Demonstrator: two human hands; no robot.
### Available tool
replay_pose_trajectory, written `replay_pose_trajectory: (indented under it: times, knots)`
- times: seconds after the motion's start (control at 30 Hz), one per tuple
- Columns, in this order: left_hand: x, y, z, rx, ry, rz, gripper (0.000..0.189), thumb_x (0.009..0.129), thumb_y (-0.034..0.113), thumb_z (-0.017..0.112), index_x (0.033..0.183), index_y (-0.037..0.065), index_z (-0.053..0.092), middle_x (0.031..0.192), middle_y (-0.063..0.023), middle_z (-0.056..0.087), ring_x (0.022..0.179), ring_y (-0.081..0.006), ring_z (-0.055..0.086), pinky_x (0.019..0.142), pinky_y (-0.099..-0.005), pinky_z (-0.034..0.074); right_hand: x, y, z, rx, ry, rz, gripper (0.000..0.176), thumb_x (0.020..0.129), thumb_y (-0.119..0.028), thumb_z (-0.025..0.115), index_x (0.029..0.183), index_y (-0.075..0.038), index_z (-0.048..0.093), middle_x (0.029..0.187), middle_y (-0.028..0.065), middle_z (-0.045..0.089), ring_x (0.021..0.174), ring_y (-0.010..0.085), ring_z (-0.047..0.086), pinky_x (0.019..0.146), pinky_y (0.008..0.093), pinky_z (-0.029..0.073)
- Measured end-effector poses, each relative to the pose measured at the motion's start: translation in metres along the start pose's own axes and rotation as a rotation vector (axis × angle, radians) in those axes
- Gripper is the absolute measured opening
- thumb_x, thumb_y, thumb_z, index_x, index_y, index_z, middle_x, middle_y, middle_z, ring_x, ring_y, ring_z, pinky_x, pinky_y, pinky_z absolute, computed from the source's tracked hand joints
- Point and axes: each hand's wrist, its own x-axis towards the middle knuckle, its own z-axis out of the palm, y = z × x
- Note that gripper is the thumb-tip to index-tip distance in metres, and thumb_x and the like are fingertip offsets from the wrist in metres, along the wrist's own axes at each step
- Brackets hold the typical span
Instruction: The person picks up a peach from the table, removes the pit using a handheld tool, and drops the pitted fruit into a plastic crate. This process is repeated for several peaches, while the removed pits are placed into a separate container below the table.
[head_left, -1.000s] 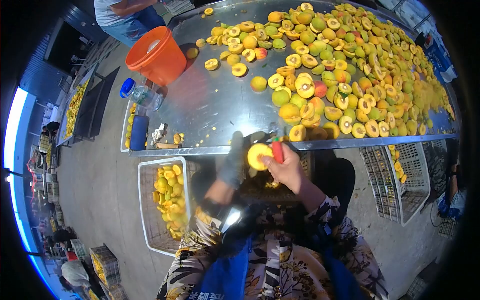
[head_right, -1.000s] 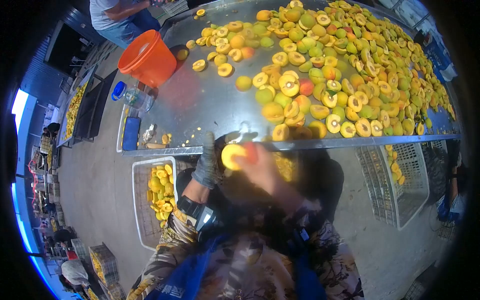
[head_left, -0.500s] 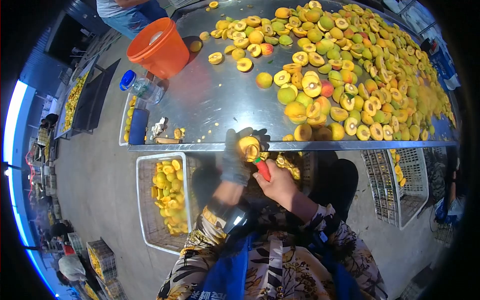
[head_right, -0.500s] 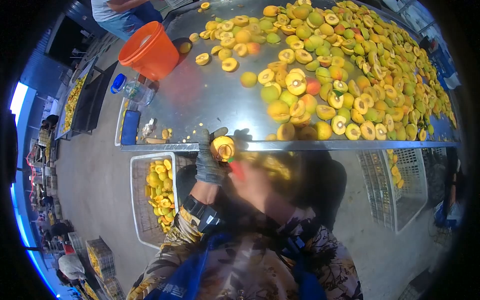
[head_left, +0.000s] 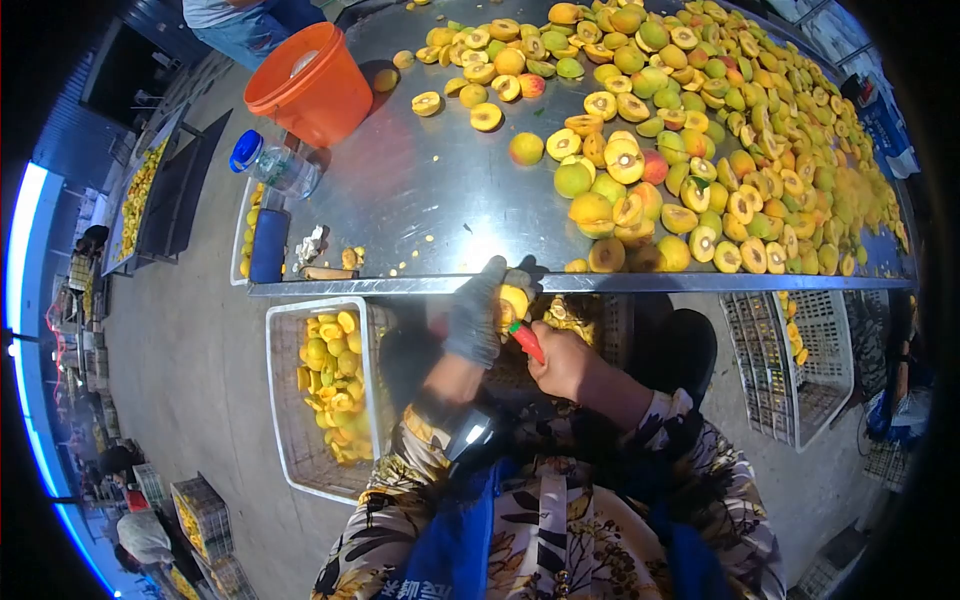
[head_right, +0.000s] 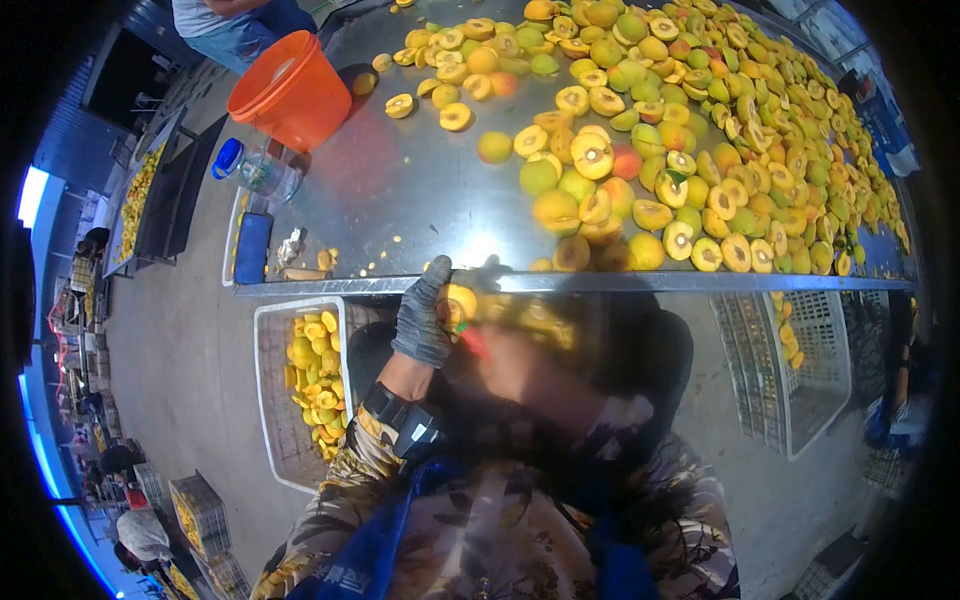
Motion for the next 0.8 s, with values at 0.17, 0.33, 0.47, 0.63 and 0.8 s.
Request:
replay_pose_trajectory:
  times: [0.17, 0.33, 0.47, 0.63, 0.8]
  knots:
    - [0.006, -0.001, -0.004, 0.009, -0.049, -0.057, 0.026, 0.083, 0.023, 0.06, 0.079, -0.003, 0.059, 0.071, -0.0127, 0.061, 0.058, -0.0196, 0.059, 0.053, -0.0281, 0.049, 0.011, 0.026, 0.013, 0.095, -0.075, -0.15, 0.023, 0.076, -0.007, 0.051, 0.098, -0.001, 0.048, 0.073, 0.0154, 0.057, 0.068, 0.0304, 0.058, 0.063, 0.0346, 0.047]
    - [0.01, -0.004, -0.009, -0.048, -0.097, -0.082, 0.026, 0.081, 0.024, 0.063, 0.078, -0.001, 0.058, 0.071, -0.0125, 0.061, 0.059, -0.0207, 0.06, 0.051, -0.0301, 0.05, 0.006, 0.001, -0.009, 0.661, -0.501, 0.23, 0.016, 0.082, -0.005, 0.049, 0.097, -0.004, 0.048, 0.06, 0.0027, 0.046, 0.044, 0.0105, 0.047, 0.04, 0.028, 0.039]
    - [0.017, -0.015, -0.016, -0.077, -0.119, -0.109, 0.035, 0.081, 0.034, 0.061, 0.083, -0.001, 0.058, 0.071, -0.0126, 0.061, 0.06, -0.022, 0.061, 0.046, -0.0332, 0.05, 0.005, 0.007, 0.001, 1.107, -0.716, 0.293, 0.02, 0.083, -0.002, 0.049, 0.102, -0.005, 0.045, 0.054, -0.0026, 0.033, 0.037, 0.0048, 0.031, 0.034, 0.0225, 0.03]
    - [0.028, -0.016, -0.009, -0.383, 0.043, -0.216, 0.058, 0.08, 0.056, 0.05, 0.086, -0.001, 0.058, 0.07, -0.0142, 0.06, 0.059, -0.0255, 0.06, 0.047, -0.0361, 0.051, -0.007, 0.031, 0.012, 1.584, -0.796, 0.109, 0.019, 0.08, -0.002, 0.052, 0.099, -0.004, 0.048, 0.053, -0.0019, 0.036, 0.037, 0.005, 0.033, 0.035, 0.0218, 0.03]
    - [0.019, 0.004, -0.02, -0.342, 0.014, -0.093, 0.054, 0.087, 0.048, 0.037, 0.098, -0.002, 0.054, 0.084, -0.0168, 0.06, 0.07, -0.0262, 0.061, 0.054, -0.0326, 0.052, -0.007, 0.056, -0.007, 0.68, -0.501, -0.012, 0.014, 0.076, -0.014, 0.059, 0.085, -0.004, 0.055, 0.053, 0.0034, 0.05, 0.04, 0.0146, 0.047, 0.04, 0.0278, 0.038]
